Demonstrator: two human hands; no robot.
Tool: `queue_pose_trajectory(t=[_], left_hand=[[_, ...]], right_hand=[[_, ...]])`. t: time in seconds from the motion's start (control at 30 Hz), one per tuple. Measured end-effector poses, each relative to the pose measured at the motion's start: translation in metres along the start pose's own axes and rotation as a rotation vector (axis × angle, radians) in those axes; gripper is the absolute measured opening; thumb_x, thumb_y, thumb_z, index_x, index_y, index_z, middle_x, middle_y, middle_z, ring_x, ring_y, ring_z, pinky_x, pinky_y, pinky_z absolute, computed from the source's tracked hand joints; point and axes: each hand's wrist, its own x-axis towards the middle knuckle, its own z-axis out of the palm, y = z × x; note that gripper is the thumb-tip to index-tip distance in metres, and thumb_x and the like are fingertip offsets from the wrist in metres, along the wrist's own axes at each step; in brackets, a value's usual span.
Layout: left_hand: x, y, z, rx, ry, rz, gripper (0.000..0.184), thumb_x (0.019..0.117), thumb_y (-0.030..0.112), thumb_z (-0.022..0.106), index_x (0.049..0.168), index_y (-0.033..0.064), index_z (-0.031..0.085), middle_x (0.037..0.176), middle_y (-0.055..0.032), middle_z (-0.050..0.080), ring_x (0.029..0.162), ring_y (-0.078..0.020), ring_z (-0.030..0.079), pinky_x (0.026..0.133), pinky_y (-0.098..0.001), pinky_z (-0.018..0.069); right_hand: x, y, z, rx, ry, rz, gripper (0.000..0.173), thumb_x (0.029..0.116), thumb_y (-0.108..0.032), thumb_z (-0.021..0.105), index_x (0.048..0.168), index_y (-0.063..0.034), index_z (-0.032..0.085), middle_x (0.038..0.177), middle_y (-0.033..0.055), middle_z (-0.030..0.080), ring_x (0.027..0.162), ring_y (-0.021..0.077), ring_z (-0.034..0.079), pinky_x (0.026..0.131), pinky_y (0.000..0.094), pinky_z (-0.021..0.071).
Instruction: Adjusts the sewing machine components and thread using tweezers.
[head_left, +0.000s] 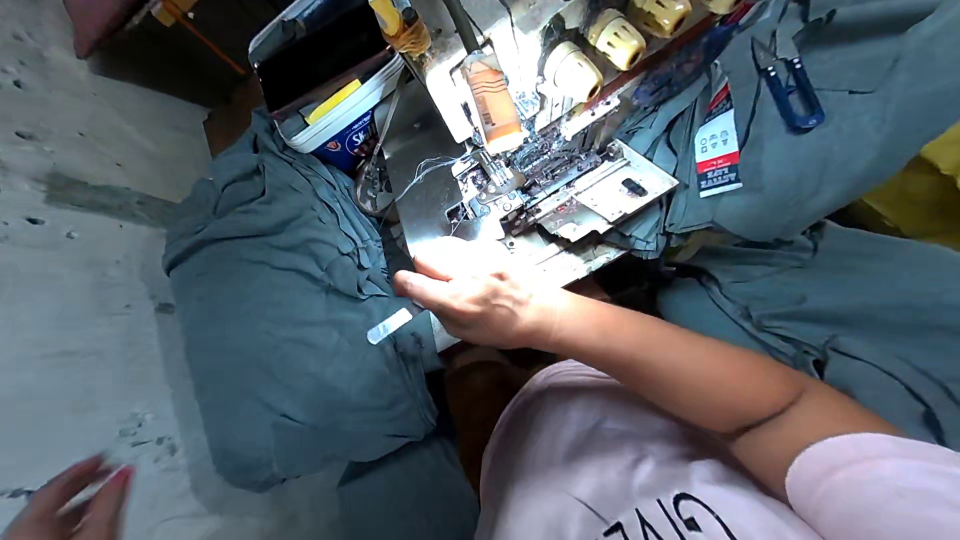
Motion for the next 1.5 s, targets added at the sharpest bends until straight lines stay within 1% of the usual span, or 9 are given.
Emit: queue_pose_trajectory(t=[0.1, 0.17, 0.47, 0.63, 0.87, 1.0, 1.07, 1.23, 1.5], left_hand=[[0.027, 0.107, 0.054, -0.320, -0.012, 0.552, 0.034, 0.1081, 0.023, 0.049, 0.119, -0.0043, 0.066, 0.112, -0.0101, 0.074, 0.103, -0.0084, 0.071, 0.089, -0.0248, 0.0578], [0.013, 0.206, 0.075, -0.497, -0.058, 0.464, 0.027, 0.1056, 0.014, 0.049, 0.104, -0.0034, 0.070, 0.093, 0.0010, 0.073, 0.089, -0.0014, 0.070, 0.086, -0.0228, 0.0572], [0.054, 0.352, 0.113, -0.587, -0.501, 0.764, 0.022, 0.1054, 0.011, 0.054, 0.092, 0.0054, 0.070, 0.062, 0.0079, 0.061, 0.053, 0.0034, 0.058, 0.054, -0.0125, 0.0501], [0.074, 0.341, 0.125, -0.743, -0.194, 0.724, 0.012, 0.1016, 0.007, 0.055, 0.099, 0.0070, 0.066, 0.065, 0.0108, 0.061, 0.056, 0.0022, 0.059, 0.056, -0.0152, 0.0532], [0.089, 0.343, 0.144, -0.874, 0.058, 0.663, 0.012, 0.1059, 0.008, 0.051, 0.110, 0.0063, 0.062, 0.071, 0.0126, 0.065, 0.057, 0.0035, 0.061, 0.052, -0.0132, 0.0527], [0.087, 0.337, 0.146, -0.877, 0.063, 0.733, 0.011, 0.1059, 0.014, 0.056, 0.113, 0.0085, 0.063, 0.074, 0.0129, 0.064, 0.059, 0.0042, 0.061, 0.053, -0.0118, 0.0515], [0.086, 0.334, 0.145, -0.866, 0.035, 0.780, 0.011, 0.1056, 0.014, 0.057, 0.113, 0.0097, 0.063, 0.077, 0.0124, 0.064, 0.060, 0.0039, 0.061, 0.054, -0.0115, 0.0516], [0.086, 0.332, 0.146, -0.912, 0.017, 0.842, 0.011, 0.1047, 0.009, 0.056, 0.113, 0.0106, 0.064, 0.080, 0.0133, 0.066, 0.064, 0.0035, 0.063, 0.057, -0.0116, 0.0533], [0.086, 0.329, 0.148, -0.934, 0.022, 0.896, 0.013, 0.1038, 0.007, 0.056, 0.112, 0.0108, 0.065, 0.084, 0.0132, 0.067, 0.069, 0.0028, 0.065, 0.061, -0.0123, 0.0545]], right_hand=[[0.000, -0.008, -0.009, -0.030, 0.064, -0.072, 0.014, 0.0923, -0.003, 0.062, 0.091, -0.0037, 0.076, 0.074, 0.0083, 0.063, 0.065, 0.0208, 0.060, 0.059, 0.0301, 0.0467], [-0.004, -0.012, -0.011, -0.054, 0.074, -0.112, 0.016, 0.0922, -0.001, 0.061, 0.090, -0.0031, 0.076, 0.075, 0.0088, 0.065, 0.067, 0.0208, 0.060, 0.059, 0.0296, 0.0458], [-0.039, -0.006, -0.035, -0.002, -0.042, -0.064, 0.021, 0.0979, -0.001, 0.057, 0.106, -0.0024, 0.076, 0.105, 0.0158, 0.075, 0.076, 0.0210, 0.067, 0.064, 0.0291, 0.0500], [-0.065, 0.016, -0.083, 0.059, 0.156, 0.216, 0.013, 0.1036, -0.010, 0.057, 0.110, -0.0031, 0.066, 0.113, 0.0114, 0.069, 0.105, 0.0103, 0.068, 0.091, 0.0200, 0.0554], [-0.055, 0.064, -0.118, -0.095, 0.258, 0.530, 0.019, 0.1027, -0.009, 0.059, 0.102, 0.0053, 0.071, 0.089, 0.0057, 0.065, 0.075, -0.0012, 0.057, 0.067, 0.0128, 0.0471], [-0.061, 0.068, -0.141, 0.399, 0.450, 0.503, 0.050, 0.1102, -0.040, 0.031, 0.099, -0.0089, 0.069, 0.108, -0.0026, 0.068, 0.103, 0.0082, 0.064, 0.092, 0.0244, 0.0526], [-0.066, 0.070, -0.137, 0.401, 0.420, 0.517, 0.046, 0.1079, -0.049, 0.036, 0.098, -0.0178, 0.068, 0.102, -0.0108, 0.066, 0.096, 0.0033, 0.065, 0.083, 0.0189, 0.0555], [-0.074, 0.074, -0.108, 0.260, 0.318, 0.413, 0.016, 0.0963, -0.009, 0.071, 0.109, -0.0006, 0.072, 0.115, 0.0033, 0.069, 0.108, 0.0118, 0.068, 0.094, 0.0257, 0.0595], [-0.064, 0.083, -0.088, 0.096, 0.257, 0.327, 0.019, 0.0972, -0.003, 0.067, 0.112, 0.0077, 0.073, 0.114, 0.0160, 0.073, 0.110, 0.0152, 0.070, 0.098, 0.0249, 0.0560]])
